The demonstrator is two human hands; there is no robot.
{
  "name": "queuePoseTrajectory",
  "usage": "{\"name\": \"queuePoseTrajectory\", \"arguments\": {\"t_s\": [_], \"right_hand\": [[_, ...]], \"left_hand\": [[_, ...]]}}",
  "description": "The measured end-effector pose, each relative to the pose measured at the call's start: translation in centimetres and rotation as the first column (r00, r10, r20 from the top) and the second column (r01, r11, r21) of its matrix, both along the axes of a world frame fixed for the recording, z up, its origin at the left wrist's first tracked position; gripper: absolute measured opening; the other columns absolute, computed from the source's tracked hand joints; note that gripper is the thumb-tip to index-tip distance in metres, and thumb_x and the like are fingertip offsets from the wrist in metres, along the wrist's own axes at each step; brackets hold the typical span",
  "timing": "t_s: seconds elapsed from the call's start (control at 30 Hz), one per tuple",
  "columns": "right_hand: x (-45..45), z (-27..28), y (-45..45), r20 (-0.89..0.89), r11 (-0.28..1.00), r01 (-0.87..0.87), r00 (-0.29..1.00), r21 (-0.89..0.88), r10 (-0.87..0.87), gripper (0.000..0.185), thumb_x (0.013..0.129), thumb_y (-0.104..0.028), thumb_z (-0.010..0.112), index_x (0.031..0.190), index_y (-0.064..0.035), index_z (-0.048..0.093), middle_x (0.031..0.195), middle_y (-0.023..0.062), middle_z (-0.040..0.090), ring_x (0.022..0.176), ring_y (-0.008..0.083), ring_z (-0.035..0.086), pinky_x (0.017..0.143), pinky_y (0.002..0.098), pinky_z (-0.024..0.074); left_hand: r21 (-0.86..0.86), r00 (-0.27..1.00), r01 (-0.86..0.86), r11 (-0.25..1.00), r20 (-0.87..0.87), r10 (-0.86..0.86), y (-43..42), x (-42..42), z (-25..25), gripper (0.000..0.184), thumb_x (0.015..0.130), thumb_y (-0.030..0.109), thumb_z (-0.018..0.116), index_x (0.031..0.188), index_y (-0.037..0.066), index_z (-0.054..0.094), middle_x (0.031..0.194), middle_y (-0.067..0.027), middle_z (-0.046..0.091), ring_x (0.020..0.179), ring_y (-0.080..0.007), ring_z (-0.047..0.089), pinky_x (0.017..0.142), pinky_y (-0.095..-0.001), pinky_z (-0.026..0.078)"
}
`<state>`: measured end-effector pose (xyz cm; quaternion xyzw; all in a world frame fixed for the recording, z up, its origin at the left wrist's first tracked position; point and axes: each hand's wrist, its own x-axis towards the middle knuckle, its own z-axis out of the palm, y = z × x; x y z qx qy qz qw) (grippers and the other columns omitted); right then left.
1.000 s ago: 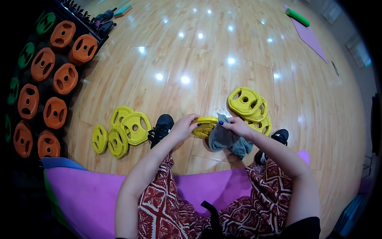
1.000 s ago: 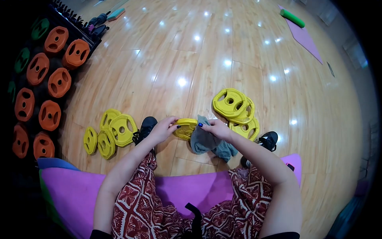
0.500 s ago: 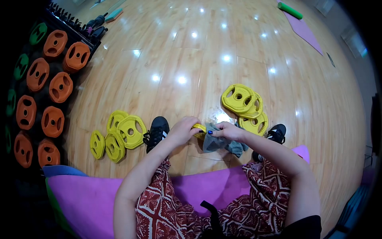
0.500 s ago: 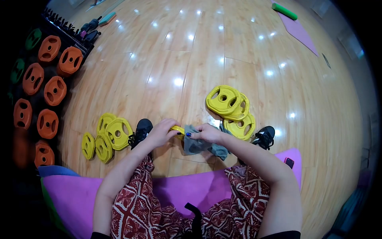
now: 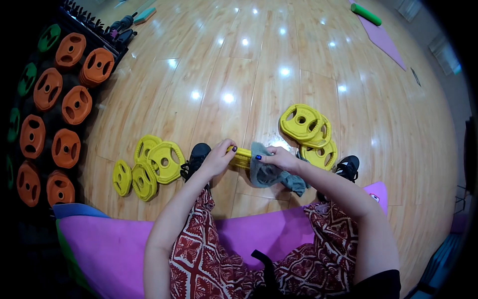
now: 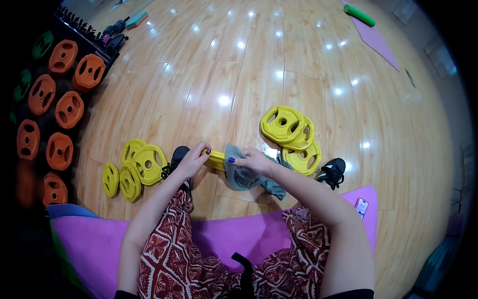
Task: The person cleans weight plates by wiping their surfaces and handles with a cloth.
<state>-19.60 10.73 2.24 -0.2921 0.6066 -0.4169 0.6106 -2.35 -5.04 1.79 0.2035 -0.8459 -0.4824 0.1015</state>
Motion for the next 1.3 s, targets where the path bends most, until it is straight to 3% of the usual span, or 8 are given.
{"name": "queuePoseTrajectory", "arguments": {"t_s": [0.33,0.6,0.93,1.0,1.07,1.13,1.2,1.3], "right_hand": [[0.3,-2.4,1.7,0.348,0.984,0.178,0.922,0.014,-0.171,0.034,0.082,-0.030,0.056,0.098,-0.0008,0.058,0.089,0.0033,0.061,0.077,0.0090,0.057,0.070,0.0227,0.0456],[2.9,-4.2,2.1,0.510,0.850,0.524,0.744,-0.045,-0.432,0.023,0.084,-0.022,0.054,0.093,-0.0008,0.059,0.081,0.0040,0.062,0.068,0.0095,0.058,0.063,0.0220,0.0461],[6.0,-5.8,0.8,0.233,0.593,0.758,0.649,-0.271,-0.724,0.037,0.085,-0.035,0.051,0.087,0.0007,0.059,0.071,-0.0005,0.057,0.063,0.0055,0.048,0.058,0.0212,0.0409],[6.2,-6.0,0.3,-0.077,0.609,0.762,0.608,-0.220,-0.790,0.038,0.086,-0.036,0.046,0.084,-0.0005,0.060,0.070,0.0044,0.059,0.060,0.0144,0.052,0.059,0.0273,0.0427],[7.7,-5.7,-0.6,-0.497,0.573,0.766,0.391,-0.291,-0.775,0.031,0.085,-0.027,0.042,0.100,-0.0026,0.054,0.106,0.0179,0.053,0.097,0.0353,0.047,0.084,0.0405,0.0350],[9.7,-3.3,-2.1,-0.318,0.601,0.799,0.566,-0.015,-0.761,0.037,0.085,-0.025,0.039,0.115,-0.0050,0.044,0.126,0.0183,0.039,0.112,0.0362,0.035,0.095,0.0411,0.0260],[12.4,-3.7,-4.9,-0.412,0.530,0.832,0.430,-0.164,-0.803,0.041,0.086,-0.025,0.036,0.123,-0.0073,0.036,0.134,0.0167,0.029,0.116,0.0387,0.031,0.098,0.0405,0.0232],[15.4,-3.6,-5.6,-0.533,0.692,0.683,0.506,-0.233,-0.679,0.042,0.086,-0.025,0.035,0.125,-0.0079,0.035,0.137,0.0162,0.021,0.122,0.0406,0.022,0.099,0.0439,0.0197]], "left_hand": [[-0.003,0.999,-0.039,0.999,0.026,0.039,0.2,-0.2,0.2,0.023,0.085,0.022,0.045,0.093,0.001,0.048,0.082,-0.0182,0.055,0.081,-0.0314,0.053,0.072,-0.0347,0.041],[0.028,0.992,-0.127,0.992,0.024,0.126,0.5,-1.0,-0.7,0.020,0.086,0.020,0.046,0.095,0.003,0.049,0.076,-0.0084,0.050,0.073,-0.0147,0.048,0.068,-0.0264,0.039],[-0.333,0.945,0.078,0.940,0.325,0.037,1.8,-0.8,3.6,0.036,0.069,0.029,0.065,0.096,0.006,0.056,0.076,-0.0161,0.060,0.073,-0.0290,0.059,0.064,-0.0342,0.046],[-0.304,0.938,0.113,0.946,0.346,-0.001,2.1,-0.3,3.7,0.039,0.068,0.028,0.064,0.100,0.007,0.057,0.079,-0.0174,0.061,0.075,-0.0291,0.060,0.066,-0.0346,0.047],[-0.263,0.917,0.149,0.953,0.398,-0.033,2.3,0.1,3.3,0.040,0.068,0.027,0.064,0.101,0.007,0.057,0.081,-0.0180,0.061,0.077,-0.0295,0.059,0.067,-0.0351,0.047],[-0.179,0.881,0.178,0.968,0.466,-0.076,2.8,0.3,3.8,0.038,0.067,0.025,0.062,0.099,0.005,0.057,0.081,-0.0186,0.061,0.077,-0.0304,0.059,0.070,-0.0351,0.047],[-0.070,0.912,0.147,0.987,0.396,-0.108,2.7,1.4,2.4,0.035,0.069,0.021,0.060,0.097,0.001,0.056,0.079,-0.0181,0.061,0.075,-0.0292,0.060,0.068,-0.0340,0.046],[0.037,0.962,0.005,0.999,0.273,-0.015,1.8,3.8,0.3,0.031,0.071,0.018,0.058,0.095,-0.002,0.055,0.080,-0.0181,0.061,0.074,-0.0263,0.061,0.067,-0.0332,0.046]]}}
